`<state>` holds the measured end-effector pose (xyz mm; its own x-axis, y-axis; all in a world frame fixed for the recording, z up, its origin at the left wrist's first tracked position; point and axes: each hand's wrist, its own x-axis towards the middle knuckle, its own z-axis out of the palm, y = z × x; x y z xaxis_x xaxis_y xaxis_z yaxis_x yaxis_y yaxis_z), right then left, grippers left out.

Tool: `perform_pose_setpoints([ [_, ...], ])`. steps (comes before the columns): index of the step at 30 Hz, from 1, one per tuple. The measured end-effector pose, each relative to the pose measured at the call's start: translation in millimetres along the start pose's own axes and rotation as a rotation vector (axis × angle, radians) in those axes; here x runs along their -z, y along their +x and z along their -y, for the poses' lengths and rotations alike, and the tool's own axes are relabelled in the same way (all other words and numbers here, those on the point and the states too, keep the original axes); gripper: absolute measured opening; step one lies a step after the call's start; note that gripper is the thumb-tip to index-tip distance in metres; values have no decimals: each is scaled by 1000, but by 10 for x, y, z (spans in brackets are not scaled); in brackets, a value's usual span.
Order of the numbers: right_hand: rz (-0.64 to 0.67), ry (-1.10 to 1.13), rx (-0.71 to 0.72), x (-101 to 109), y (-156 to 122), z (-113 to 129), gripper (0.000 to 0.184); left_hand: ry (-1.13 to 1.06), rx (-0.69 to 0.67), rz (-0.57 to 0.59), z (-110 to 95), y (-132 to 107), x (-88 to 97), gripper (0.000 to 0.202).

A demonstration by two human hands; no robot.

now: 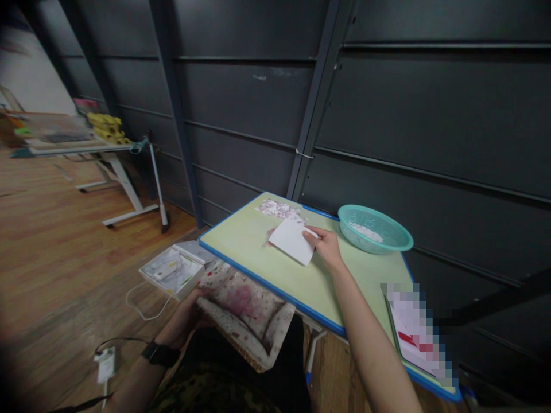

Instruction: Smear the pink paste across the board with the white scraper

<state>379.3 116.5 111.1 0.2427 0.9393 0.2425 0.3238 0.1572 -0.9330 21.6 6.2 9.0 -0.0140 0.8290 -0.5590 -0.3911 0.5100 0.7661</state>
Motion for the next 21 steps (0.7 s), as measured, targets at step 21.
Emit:
perform_pose_setpoints([
  [21,74,-11,52,-86,-50,4,50,-2,-11,-18,-8,-9,-14,35],
])
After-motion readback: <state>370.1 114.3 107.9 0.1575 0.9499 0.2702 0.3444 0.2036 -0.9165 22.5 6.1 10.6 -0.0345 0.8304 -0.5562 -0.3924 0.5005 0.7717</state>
